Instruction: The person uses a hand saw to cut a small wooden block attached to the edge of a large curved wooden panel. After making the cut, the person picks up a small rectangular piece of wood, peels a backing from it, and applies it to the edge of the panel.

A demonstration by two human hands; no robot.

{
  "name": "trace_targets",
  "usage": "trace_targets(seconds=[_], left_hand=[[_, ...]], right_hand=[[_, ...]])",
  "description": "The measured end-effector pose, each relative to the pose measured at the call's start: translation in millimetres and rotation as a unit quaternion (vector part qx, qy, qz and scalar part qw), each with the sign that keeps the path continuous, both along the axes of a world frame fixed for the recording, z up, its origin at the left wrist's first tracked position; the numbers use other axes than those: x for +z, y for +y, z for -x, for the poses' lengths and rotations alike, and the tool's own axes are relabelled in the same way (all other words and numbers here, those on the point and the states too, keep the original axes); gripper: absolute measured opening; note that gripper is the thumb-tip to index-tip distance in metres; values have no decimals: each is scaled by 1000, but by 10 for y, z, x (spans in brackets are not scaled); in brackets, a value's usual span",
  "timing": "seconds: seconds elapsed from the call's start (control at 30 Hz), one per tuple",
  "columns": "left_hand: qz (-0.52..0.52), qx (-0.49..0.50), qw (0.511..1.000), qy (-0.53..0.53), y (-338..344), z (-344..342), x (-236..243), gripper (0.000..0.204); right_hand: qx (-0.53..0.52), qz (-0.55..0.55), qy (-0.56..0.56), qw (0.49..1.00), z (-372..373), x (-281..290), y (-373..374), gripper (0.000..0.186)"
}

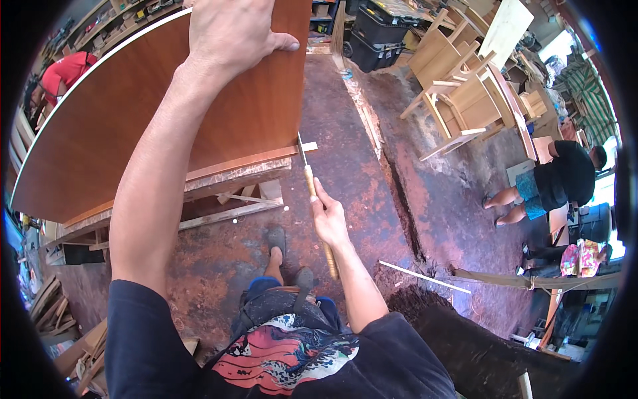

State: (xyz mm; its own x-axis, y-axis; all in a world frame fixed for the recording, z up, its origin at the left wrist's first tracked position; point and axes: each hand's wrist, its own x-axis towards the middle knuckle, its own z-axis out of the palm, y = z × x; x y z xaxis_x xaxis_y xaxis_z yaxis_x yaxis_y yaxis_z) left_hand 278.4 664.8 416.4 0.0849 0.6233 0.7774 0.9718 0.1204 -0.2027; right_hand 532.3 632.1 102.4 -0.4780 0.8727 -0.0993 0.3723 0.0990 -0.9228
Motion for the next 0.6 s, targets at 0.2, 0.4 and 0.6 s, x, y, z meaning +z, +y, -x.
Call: trace_targets(seconds=[0.2, 0.4, 0.6], left_hand=[[-7, 13, 999, 34, -23, 33, -25, 69], [-31, -4, 998, 48, 45, 56, -18, 70], [-7, 21, 1000, 18, 1, 23, 9, 73]], right_hand=[[-2, -7, 2, 1000, -242, -8, -264, 50], [0, -5, -14, 1000, 10, -18, -59, 50], [-3, 8, 15, 1000, -55, 94, -108, 49]])
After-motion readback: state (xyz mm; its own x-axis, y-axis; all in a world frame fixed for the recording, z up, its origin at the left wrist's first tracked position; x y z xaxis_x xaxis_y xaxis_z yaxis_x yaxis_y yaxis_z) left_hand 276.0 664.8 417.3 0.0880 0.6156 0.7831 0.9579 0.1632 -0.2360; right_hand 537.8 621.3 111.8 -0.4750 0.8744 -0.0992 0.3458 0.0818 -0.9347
